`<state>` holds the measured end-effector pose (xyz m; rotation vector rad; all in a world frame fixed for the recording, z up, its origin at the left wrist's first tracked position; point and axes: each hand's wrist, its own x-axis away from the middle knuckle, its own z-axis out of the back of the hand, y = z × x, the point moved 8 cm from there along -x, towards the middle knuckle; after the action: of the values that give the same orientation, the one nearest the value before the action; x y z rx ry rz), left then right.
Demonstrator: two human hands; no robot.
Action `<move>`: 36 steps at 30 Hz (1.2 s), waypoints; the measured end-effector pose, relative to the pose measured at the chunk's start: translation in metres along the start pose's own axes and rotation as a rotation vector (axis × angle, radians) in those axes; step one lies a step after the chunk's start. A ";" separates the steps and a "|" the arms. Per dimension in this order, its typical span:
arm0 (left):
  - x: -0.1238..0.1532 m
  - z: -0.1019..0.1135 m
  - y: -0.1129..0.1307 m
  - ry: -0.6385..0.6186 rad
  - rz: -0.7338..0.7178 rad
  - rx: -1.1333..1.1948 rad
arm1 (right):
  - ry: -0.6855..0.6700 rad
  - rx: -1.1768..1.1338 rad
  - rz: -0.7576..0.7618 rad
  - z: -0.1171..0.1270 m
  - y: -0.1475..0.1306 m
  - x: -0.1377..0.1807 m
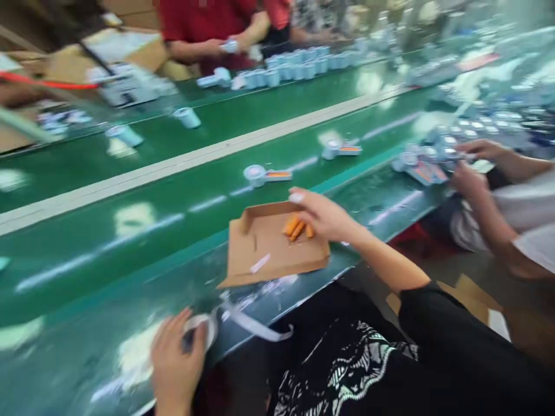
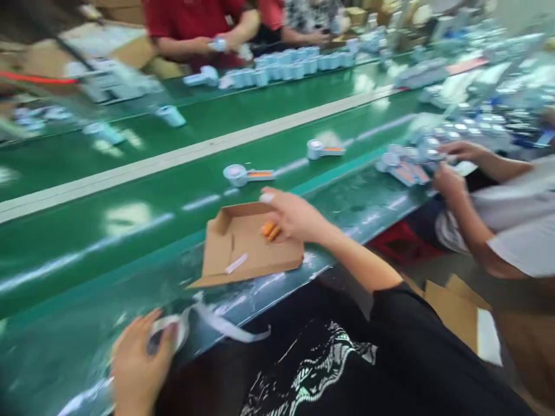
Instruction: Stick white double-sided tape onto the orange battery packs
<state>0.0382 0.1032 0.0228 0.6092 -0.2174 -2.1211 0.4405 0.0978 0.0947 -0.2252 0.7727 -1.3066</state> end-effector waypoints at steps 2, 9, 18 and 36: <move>0.032 -0.005 -0.027 0.077 0.096 -0.036 | 0.217 -0.113 -0.123 0.019 0.026 0.003; 0.056 0.005 -0.030 0.106 -0.027 -0.103 | 0.108 0.001 -0.047 0.005 0.014 0.032; 0.055 0.016 0.014 0.003 0.058 -0.217 | -0.123 -0.510 -0.164 -0.045 -0.062 0.058; 0.082 0.053 0.016 0.418 0.049 -0.165 | -0.453 -0.083 0.116 -0.057 -0.069 0.030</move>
<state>-0.0165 0.0239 0.0460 0.9178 0.1717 -1.8918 0.3530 0.0659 0.0795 -0.5162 0.4460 -1.0609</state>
